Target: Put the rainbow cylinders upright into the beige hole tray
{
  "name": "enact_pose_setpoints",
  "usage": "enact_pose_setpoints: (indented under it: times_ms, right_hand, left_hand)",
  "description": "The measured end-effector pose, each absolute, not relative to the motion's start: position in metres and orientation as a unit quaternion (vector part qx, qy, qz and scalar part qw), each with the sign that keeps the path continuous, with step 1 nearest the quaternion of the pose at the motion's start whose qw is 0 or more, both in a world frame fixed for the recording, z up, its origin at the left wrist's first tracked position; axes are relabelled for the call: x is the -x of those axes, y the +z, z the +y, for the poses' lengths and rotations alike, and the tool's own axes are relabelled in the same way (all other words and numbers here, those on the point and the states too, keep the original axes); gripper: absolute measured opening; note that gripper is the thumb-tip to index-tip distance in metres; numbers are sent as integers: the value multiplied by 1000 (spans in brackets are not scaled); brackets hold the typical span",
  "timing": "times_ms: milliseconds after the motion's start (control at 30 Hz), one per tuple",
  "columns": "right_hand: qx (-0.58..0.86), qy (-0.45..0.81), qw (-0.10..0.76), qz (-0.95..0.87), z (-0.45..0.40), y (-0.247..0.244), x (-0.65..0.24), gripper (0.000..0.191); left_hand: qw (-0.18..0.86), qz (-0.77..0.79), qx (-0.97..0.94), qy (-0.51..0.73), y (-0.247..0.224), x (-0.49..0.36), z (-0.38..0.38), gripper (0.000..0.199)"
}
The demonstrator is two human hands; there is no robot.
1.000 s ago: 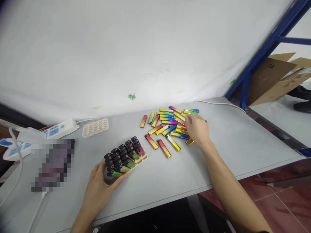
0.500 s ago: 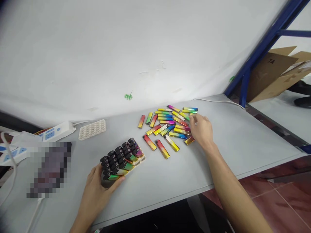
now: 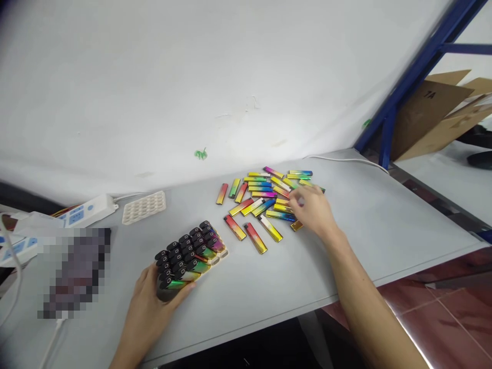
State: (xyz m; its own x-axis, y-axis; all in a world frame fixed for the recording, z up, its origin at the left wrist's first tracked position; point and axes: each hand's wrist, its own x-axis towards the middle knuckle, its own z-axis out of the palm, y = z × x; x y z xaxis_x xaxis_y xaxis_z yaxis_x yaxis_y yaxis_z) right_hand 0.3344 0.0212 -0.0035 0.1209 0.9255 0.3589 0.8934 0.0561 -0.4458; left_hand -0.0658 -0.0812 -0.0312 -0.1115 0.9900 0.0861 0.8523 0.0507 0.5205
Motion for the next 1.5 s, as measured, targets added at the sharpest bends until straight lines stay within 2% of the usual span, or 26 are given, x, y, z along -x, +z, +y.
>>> enact_pose_setpoints:
  times_ms: [67, 167, 333, 467, 633, 733, 967, 1133, 1300, 1500]
  right_hand:
    - [643, 44, 249, -723, 17, -4, -332, 12]
    - [619, 68, 189, -759, 11, -4, -327, 16]
    - [602, 92, 167, -775, 7, -4, -323, 24]
    - [600, 121, 227, -757, 6, -2, -321, 18]
    - [618, 210, 453, -607, 5, 5, -319, 26]
    - [601, 298, 527, -522, 4, 9, -319, 36]
    - [506, 477, 561, -449, 0, 12, -311, 31]
    - [471, 576, 537, -398, -4, 15, -299, 30]
    - [478, 608, 507, -379, -5, 13, -291, 41]
    - [451, 610, 496, -422, -9, 12, -286, 29]
  left_hand:
    - [150, 710, -648, 231, -32, 66, -82, 70]
    - [154, 713, -645, 228, -31, 66, -83, 70]
    - [155, 718, -640, 223, -30, 66, -83, 69]
    - [152, 721, -638, 223, -30, 66, -82, 71]
    - [150, 714, -645, 228, -30, 66, -82, 70]
    - [146, 715, -645, 226, -30, 65, -82, 70]
    - [135, 710, -652, 228, -32, 66, -81, 72]
    - [136, 705, -656, 232, -32, 67, -82, 70]
    - [138, 707, -654, 232, -30, 65, -81, 70]
    - [148, 707, -653, 227, -30, 65, -81, 68]
